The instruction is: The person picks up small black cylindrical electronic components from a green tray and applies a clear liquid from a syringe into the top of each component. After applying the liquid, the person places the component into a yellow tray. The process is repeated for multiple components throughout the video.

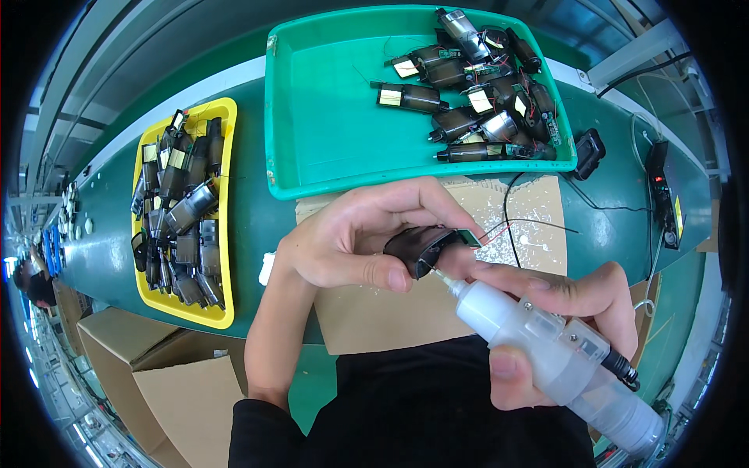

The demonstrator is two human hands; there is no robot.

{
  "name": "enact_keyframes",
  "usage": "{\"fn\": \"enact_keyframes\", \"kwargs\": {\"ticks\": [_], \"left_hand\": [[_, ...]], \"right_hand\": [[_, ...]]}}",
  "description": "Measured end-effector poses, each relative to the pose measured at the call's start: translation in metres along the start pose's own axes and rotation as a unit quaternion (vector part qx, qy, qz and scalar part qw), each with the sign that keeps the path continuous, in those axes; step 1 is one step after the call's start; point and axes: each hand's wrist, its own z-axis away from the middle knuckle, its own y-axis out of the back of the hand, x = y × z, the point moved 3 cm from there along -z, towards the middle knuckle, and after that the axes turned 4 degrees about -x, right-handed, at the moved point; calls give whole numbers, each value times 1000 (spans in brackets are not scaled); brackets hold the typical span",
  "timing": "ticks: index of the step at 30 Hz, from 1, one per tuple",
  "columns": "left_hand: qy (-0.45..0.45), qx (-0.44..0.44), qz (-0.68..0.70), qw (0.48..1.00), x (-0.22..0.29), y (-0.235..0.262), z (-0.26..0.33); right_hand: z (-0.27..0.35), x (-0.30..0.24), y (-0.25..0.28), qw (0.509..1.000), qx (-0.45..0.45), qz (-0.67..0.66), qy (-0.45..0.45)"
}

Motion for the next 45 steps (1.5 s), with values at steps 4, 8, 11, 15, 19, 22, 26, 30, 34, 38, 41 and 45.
{"fn": "enact_keyframes", "kwargs": {"ticks": [4, 8, 11, 15, 19, 22, 26, 30, 34, 38, 41, 45], "left_hand": [[5, 2, -1, 1000, 0, 0, 1], [-5, 0, 3, 1000, 0, 1, 1], [7, -15, -9, 1000, 1, 2, 2], [17, -9, -6, 1000, 0, 3, 3], [12, -12, 1, 1000, -1, 2, 2], [13, -12, 11, 1000, 0, 2, 0], [3, -5, 22, 1000, 3, -1, 3], [-63, -81, -9, 995, 12, 3, 2], [-85, 86, -324, 938, 42, 14, 8], [-41, 271, -538, 797, 83, -4, 58], [-89, 375, -607, 695, 113, -13, 97], [-57, 540, -709, 450, 142, -9, 169]], "right_hand": [[0, -1, -1, 1000, 5, 6, 0], [0, 1, -1, 1000, 4, 2, -3], [1, 1, -2, 1000, 21, -4, 11], [2, 5, -5, 998, 47, -13, 27], [2, 9, -4, 997, 53, -18, 51], [2, 10, -3, 995, 85, -26, 55], [2, 14, -16, 974, 175, -124, 70], [11, 8, -11, 972, 211, -38, 99], [31, 57, 2, 970, 237, -33, 32], [14, 66, -16, 987, 156, 38, 9], [27, 94, -18, 976, 152, 131, -78], [38, 124, -20, 978, 129, 90, -139]]}}
